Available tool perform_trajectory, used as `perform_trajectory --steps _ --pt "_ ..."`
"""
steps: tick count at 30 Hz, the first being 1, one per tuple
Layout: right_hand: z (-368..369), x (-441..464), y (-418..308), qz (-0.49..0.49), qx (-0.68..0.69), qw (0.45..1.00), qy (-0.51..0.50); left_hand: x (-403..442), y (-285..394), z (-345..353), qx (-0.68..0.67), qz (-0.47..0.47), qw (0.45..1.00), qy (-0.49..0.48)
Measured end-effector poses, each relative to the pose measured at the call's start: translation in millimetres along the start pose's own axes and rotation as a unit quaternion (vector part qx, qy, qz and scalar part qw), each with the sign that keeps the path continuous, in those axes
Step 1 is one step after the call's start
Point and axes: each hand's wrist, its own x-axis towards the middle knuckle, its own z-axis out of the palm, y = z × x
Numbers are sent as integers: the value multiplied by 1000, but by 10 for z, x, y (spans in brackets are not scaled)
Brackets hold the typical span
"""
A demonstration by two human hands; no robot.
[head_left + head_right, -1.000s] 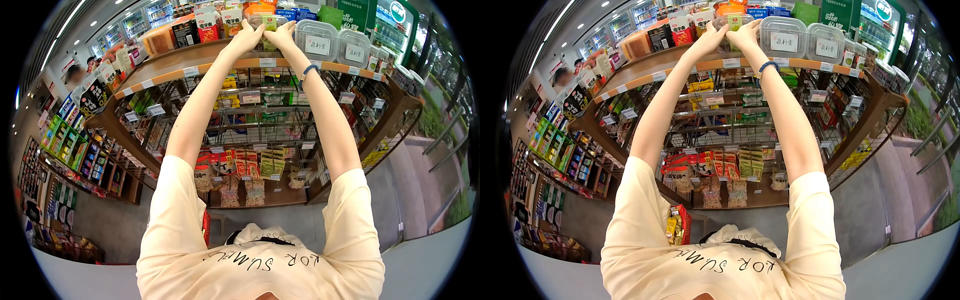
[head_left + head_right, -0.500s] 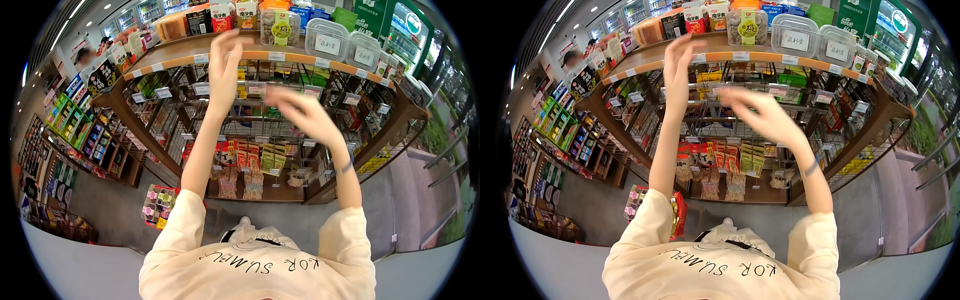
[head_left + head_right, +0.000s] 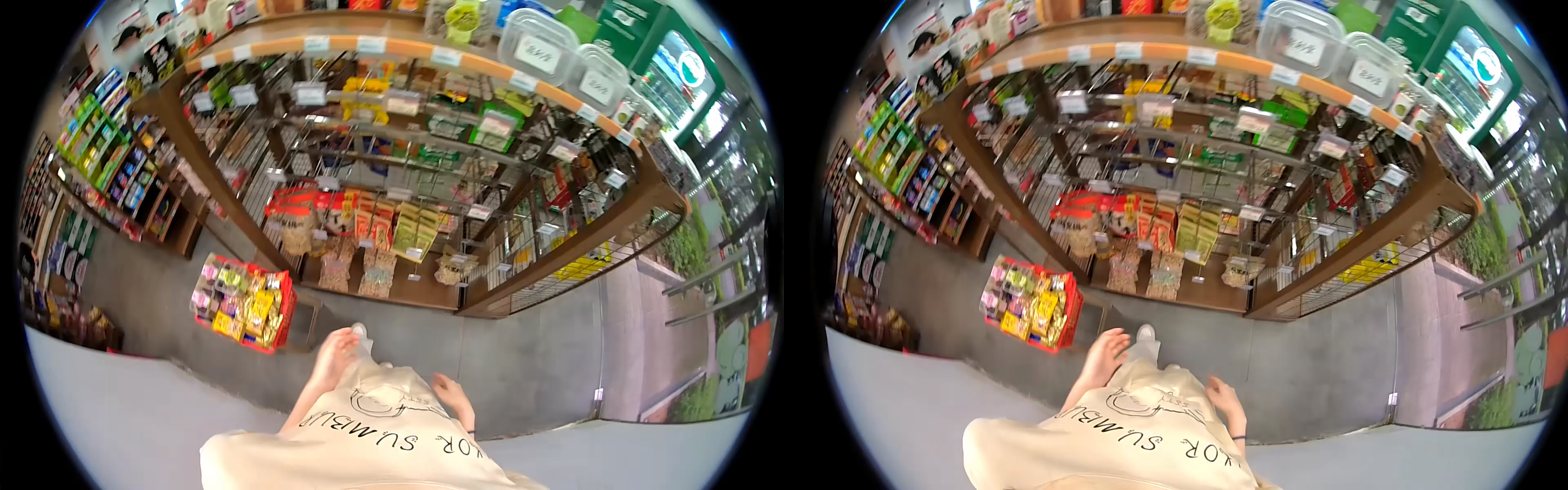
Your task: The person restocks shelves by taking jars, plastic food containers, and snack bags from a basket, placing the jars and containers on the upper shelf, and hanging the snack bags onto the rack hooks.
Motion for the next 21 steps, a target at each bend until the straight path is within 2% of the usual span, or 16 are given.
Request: perform_trajectory --steps 1,3,5,7,8,9,11,12,14,15,17,19,21 --pt "27 25 -7 3 -9 1000 -17 -107 -121 91 -14 -15 999 -32" --pt "27 250 -84 -34 -121 992 -19 -183 -186 271 39 -24 986 -157" --pt "-26 472 -238 -75 -236 969 -11 -307 -119 489 136 0 971 -199" --pt "-148 672 -561 -91 -289 952 -44 -351 -165 571 194 70 948 -242" --pt "-180 748 -649 -142 -274 951 -31 -384 -209 582 177 71 958 -214" --pt "-196 798 -723 -188 -255 948 -18 -423 -262 586 170 80 956 -227" --pt "-199 826 -976 -227 -204 951 -44 -562 -317 480 150 91 959 -223" --pt "-130 851 -1017 -228 -212 948 -64 -635 -326 425 189 73 955 -219" --pt "-18 881 -1082 -186 -107 968 -132 -790 -231 349 256 50 946 -193" --pt "63 871 -1078 -188 -114 964 -146 -810 -252 286 247 52 951 -181" --pt "317 893 -1031 -177 -132 956 -192 -802 -303 142 267 92 949 -142" --pt "590 947 -867 -211 -122 946 -216 -761 -284 37 261 115 950 -129" --pt "800 852 -955 -193 -42 903 -382 -715 -199 -31 238 99 958 -129"
